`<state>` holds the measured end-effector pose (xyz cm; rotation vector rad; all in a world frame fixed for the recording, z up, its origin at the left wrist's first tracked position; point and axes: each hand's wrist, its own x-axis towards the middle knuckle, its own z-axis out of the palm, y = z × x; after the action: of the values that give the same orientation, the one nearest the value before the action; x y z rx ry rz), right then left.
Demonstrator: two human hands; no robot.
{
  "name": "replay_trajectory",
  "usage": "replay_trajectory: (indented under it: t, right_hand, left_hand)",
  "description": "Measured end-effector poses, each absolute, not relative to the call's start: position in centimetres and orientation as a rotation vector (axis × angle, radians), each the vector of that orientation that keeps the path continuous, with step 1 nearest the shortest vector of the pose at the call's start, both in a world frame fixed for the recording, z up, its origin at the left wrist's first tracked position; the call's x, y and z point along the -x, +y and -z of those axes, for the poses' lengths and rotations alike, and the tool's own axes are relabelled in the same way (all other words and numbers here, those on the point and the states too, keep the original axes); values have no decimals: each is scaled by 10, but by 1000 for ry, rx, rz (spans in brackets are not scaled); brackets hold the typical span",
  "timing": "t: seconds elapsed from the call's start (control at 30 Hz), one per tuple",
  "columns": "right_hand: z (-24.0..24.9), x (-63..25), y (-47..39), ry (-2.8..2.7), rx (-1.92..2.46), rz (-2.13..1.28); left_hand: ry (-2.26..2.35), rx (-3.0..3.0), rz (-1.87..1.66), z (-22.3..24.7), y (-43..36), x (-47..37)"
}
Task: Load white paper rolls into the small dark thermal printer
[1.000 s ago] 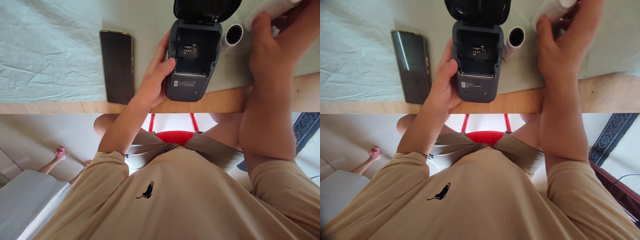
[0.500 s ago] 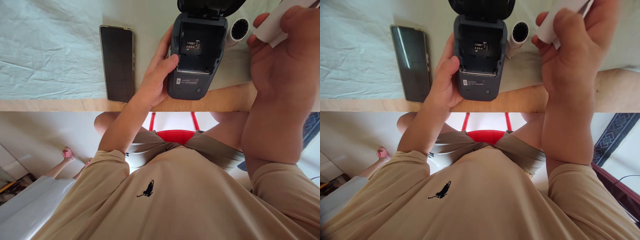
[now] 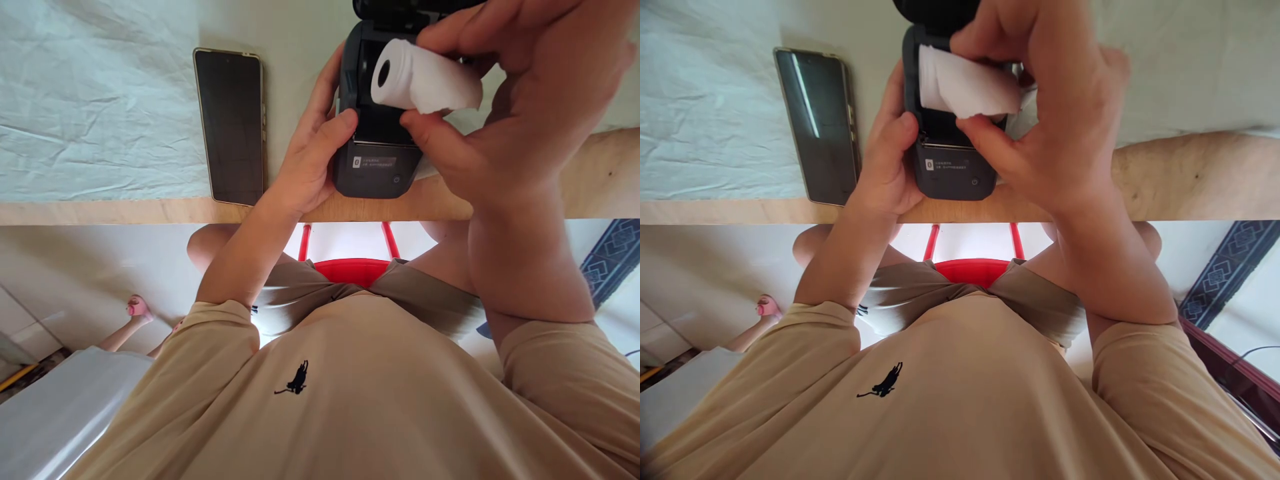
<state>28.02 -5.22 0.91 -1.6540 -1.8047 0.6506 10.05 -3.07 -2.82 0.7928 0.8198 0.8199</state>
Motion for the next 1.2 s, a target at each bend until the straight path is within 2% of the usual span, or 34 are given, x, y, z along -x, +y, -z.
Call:
replay_trajectory:
  t: [0.2,0.5,0.87,1.2]
  right_hand:
    - [-22,-274,-54,-2007,1598,-425]
    - [-17,-268,-52,-2088,1693,-424]
    - [-12,-271,-59,-2097,1444,-160]
    - [0,-266,-65,-2118,1310,-149]
  left_hand:
    - [785,-790,-882,26,-34,-107]
    - [740,-795,-929,30,-37,-111]
    - [749,-784,-883,29,-31,-105]
    - [826,-793,-817,39,-31,-97]
